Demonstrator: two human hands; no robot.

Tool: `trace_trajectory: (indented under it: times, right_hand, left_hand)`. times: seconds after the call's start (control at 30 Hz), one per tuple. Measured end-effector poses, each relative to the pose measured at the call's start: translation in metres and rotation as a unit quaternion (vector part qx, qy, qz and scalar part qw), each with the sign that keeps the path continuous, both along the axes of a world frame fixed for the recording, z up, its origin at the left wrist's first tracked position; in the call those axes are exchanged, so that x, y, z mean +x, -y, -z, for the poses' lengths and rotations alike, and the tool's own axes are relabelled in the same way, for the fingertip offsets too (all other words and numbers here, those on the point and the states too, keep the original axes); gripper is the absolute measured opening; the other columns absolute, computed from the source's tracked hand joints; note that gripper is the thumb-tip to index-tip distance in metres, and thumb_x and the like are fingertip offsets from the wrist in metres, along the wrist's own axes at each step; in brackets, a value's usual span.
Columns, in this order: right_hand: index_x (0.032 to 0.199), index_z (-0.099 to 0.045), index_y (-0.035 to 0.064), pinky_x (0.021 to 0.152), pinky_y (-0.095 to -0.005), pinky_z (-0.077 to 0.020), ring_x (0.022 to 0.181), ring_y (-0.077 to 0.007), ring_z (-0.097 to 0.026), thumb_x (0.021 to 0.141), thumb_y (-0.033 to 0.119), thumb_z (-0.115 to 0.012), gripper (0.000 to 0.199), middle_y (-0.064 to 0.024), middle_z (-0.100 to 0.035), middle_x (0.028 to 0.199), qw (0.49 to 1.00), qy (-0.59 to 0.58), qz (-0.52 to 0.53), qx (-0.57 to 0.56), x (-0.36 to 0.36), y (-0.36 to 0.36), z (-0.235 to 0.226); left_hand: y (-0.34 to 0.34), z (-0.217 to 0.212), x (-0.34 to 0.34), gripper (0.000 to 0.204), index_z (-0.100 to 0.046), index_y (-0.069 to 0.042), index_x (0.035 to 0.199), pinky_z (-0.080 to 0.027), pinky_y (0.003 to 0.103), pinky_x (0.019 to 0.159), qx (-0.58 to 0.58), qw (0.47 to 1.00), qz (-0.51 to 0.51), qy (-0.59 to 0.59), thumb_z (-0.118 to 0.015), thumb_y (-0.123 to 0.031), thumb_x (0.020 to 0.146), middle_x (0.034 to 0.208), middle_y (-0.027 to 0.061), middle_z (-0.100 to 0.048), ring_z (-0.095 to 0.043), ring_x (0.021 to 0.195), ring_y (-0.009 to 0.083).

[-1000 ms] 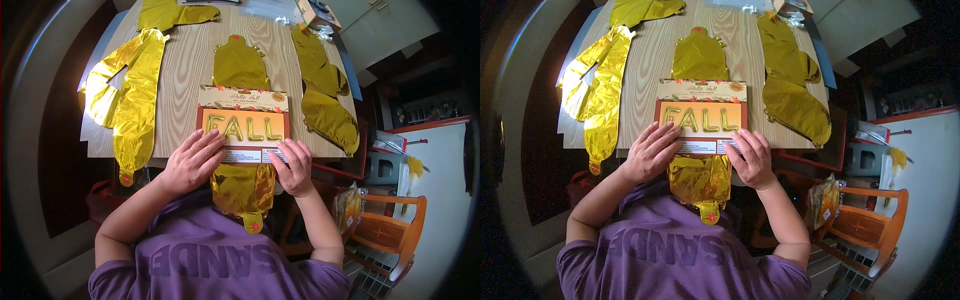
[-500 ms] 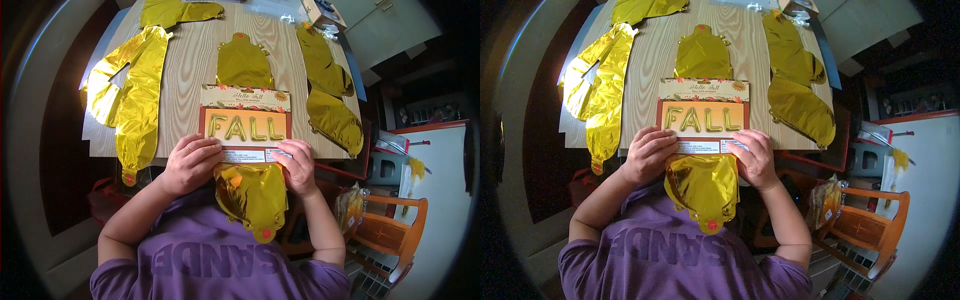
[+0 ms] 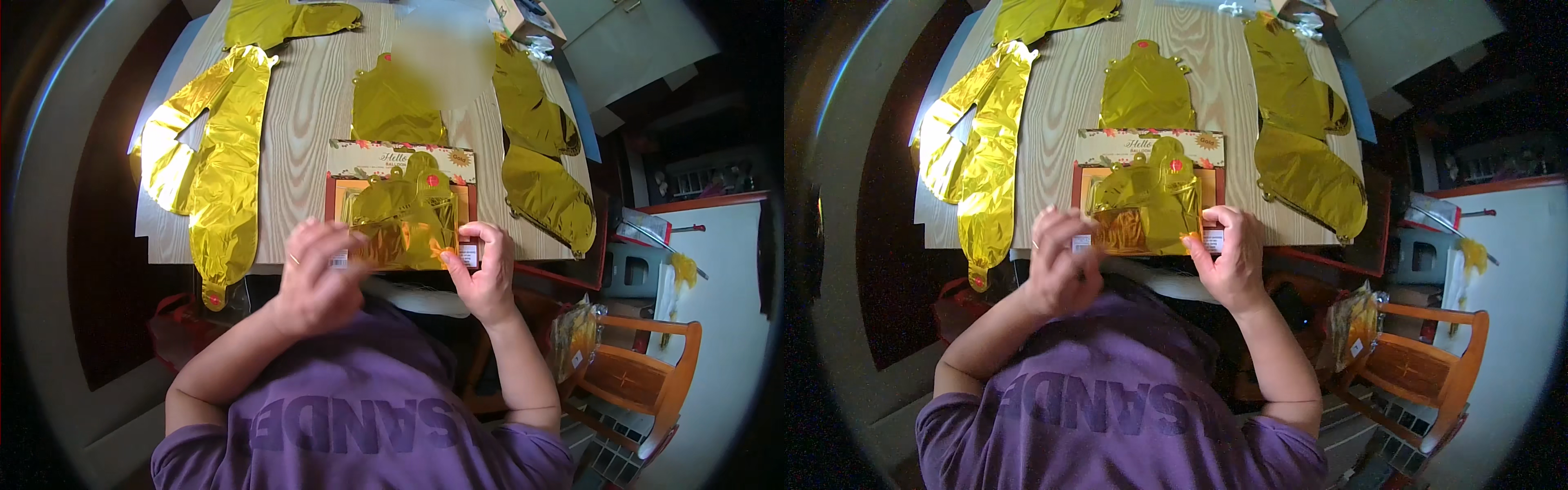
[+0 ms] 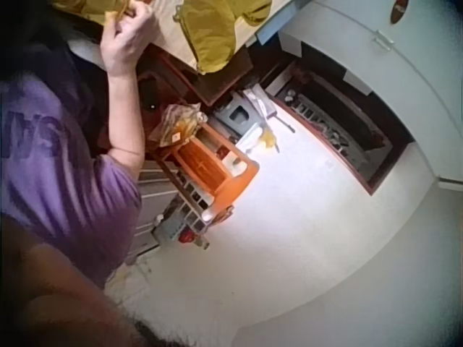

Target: Folding and packaging gold foil balloons at a table.

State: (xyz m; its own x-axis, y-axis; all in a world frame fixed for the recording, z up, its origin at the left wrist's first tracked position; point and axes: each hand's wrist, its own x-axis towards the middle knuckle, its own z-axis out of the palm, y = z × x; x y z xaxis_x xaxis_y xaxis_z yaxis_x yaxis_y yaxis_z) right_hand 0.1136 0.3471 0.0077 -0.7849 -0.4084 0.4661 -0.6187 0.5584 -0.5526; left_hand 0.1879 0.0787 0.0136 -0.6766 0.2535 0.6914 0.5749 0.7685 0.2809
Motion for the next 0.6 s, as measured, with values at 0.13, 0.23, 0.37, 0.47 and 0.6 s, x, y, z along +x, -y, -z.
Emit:
trace_trajectory:
  times: [0.13, 0.23, 0.37, 0.47, 0.6]
  right_hand:
    - [0.111, -0.055, 0.0078, 0.088, -0.0446, -0.0441, 0.097, -0.0323, -0.057, 0.084, 0.017, -0.078, 0.037, -0.0122, -0.059, 0.111, 0.999, -0.017, -0.029, 0.013, -0.003, 0.001, -0.001]
    - [0.104, -0.059, 0.01, 0.087, -0.0437, -0.0444, 0.096, -0.0319, -0.057, 0.086, 0.017, -0.077, 0.026, -0.011, -0.059, 0.112, 0.997, -0.034, -0.036, 0.056, -0.003, -0.001, -0.004]
    - [0.095, -0.063, 0.0111, 0.087, -0.0425, -0.0449, 0.097, -0.0313, -0.056, 0.084, 0.016, -0.078, 0.019, -0.0093, -0.061, 0.112, 0.998, -0.024, -0.018, 0.062, 0.0, -0.002, -0.001]
    - [0.1, -0.066, 0.0113, 0.091, -0.0439, -0.0446, 0.104, -0.0317, -0.057, 0.087, 0.02, -0.076, 0.018, -0.0099, -0.061, 0.115, 0.996, -0.054, -0.004, 0.074, 0.003, -0.003, 0.005]
    - [0.111, -0.07, 0.0112, 0.1, -0.0483, -0.0418, 0.117, -0.0324, -0.056, 0.095, 0.033, -0.068, 0.027, -0.0124, -0.061, 0.125, 0.97, -0.182, 0.046, 0.154, 0.03, 0.015, -0.013]
  left_hand:
    - [-0.032, -0.019, -0.01, 0.054, -0.053, -0.009, 0.144, -0.024, 0.052, 0.122, -0.194, 0.949, 0.229, 0.1, -0.052, -0.025, 0.093, 0.153, 0.0111, -0.048, -0.039, 0.146, 0.03]
    - [-0.019, -0.01, -0.023, 0.058, -0.045, -0.009, 0.151, -0.02, 0.05, 0.124, -0.336, 0.921, 0.099, 0.17, -0.049, -0.023, 0.095, 0.159, 0.0107, -0.041, -0.032, 0.151, 0.0256]
    - [0.029, -0.006, -0.008, 0.056, -0.047, -0.006, 0.148, -0.025, 0.052, 0.122, -0.28, 0.938, 0.063, 0.196, -0.052, -0.017, 0.094, 0.157, 0.0126, -0.044, -0.04, 0.147, 0.029]
    - [0.037, 0.007, 0.007, 0.051, -0.055, -0.006, 0.141, -0.028, 0.05, 0.121, -0.243, 0.959, 0.032, 0.144, -0.059, -0.014, 0.091, 0.149, 0.0122, -0.053, -0.046, 0.143, 0.0295]
    - [0.035, 0.02, 0.01, 0.039, -0.066, -0.009, 0.129, -0.035, 0.046, 0.117, -0.178, 0.982, 0.003, 0.063, -0.061, -0.015, 0.091, 0.139, 0.0096, -0.063, -0.056, 0.134, 0.0279]
